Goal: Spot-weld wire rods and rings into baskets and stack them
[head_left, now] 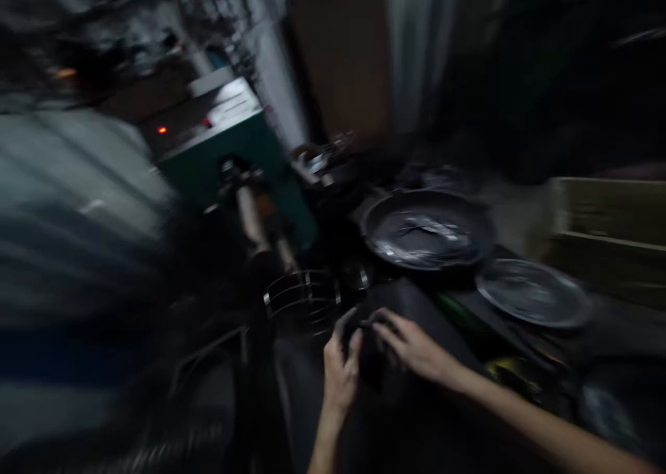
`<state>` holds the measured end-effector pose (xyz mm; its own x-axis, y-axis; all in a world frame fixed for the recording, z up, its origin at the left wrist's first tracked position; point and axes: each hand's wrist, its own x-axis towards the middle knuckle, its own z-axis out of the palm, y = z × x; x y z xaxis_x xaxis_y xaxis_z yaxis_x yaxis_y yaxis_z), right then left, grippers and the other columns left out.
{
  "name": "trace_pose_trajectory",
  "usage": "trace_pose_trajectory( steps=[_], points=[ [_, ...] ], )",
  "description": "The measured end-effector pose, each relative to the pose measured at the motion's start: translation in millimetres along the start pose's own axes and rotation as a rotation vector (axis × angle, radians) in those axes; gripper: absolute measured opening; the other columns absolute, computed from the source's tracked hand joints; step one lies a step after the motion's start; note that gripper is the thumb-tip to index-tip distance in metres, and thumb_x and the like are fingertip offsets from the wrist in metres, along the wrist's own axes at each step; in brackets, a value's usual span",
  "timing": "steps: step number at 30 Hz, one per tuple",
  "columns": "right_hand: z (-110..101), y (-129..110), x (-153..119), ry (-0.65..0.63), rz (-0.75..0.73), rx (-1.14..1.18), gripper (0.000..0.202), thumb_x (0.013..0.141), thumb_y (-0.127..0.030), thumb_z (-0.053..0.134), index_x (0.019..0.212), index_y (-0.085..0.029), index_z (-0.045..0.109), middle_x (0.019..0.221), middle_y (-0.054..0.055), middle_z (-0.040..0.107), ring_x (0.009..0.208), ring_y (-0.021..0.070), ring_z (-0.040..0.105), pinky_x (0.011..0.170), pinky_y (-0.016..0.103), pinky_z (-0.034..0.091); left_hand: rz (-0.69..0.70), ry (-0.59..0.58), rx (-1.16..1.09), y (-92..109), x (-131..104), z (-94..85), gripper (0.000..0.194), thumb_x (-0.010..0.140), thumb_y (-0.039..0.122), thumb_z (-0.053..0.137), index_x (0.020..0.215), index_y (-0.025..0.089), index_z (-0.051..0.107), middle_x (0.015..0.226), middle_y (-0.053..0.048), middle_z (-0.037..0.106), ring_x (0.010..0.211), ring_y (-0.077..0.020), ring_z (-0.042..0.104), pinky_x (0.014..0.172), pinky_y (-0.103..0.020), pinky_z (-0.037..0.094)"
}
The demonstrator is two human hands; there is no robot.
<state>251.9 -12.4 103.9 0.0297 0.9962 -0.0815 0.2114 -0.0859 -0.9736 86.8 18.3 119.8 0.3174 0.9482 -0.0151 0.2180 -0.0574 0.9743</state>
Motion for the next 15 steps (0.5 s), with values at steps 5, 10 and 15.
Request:
trace_pose_trajectory(
  steps=[5, 10, 15],
  points=[
    [-5, -16, 51, 0.049, -0.079, -0.042, 0.038, 0.076, -0.055, 0.059, 0.096, -0.023, 0.063, 0.092, 0.01, 0.066, 0.082, 0.0233, 0.062, 0.064, 0.03, 0.052, 0.143, 0.449, 0.172, -31, -29, -94.4, 0.053, 0.086, 0.035, 0.056, 0.135, 0.022, 0.038, 0.114, -0.009, 0.061, 0.107, -0.0194, 0.059, 0.098, -0.037, 0.044],
    [7, -75, 108, 0.034, -0.044, 0.134, 0.037, 0.082, -0.037, 0.062, 0.113, -0.017, 0.059, 0.07, 0.003, 0.058, 0.048, 0.01, 0.048, 0.039, 0.02, 0.04, 0.326, 0.252, 0.508, -33, 20, -156.2, 0.095, 0.069, 0.033, 0.073, 0.145, 0.025, 0.015, 0.149, -0.015, 0.027, 0.138, -0.0308, 0.026, 0.112, -0.051, 0.024],
    [37, -94, 171, 0.081, 0.007, 0.206, 0.017, 0.089, -0.016, 0.051, 0.1, -0.01, 0.064, 0.062, -0.001, 0.054, 0.043, 0.005, 0.044, 0.037, 0.014, 0.035, 0.364, 0.211, 0.531, -41, 84, -138.7, 0.094, 0.065, 0.025, 0.071, 0.143, 0.023, 0.017, 0.127, -0.013, 0.048, 0.122, -0.0312, 0.044, 0.105, -0.053, 0.031]
  ],
)
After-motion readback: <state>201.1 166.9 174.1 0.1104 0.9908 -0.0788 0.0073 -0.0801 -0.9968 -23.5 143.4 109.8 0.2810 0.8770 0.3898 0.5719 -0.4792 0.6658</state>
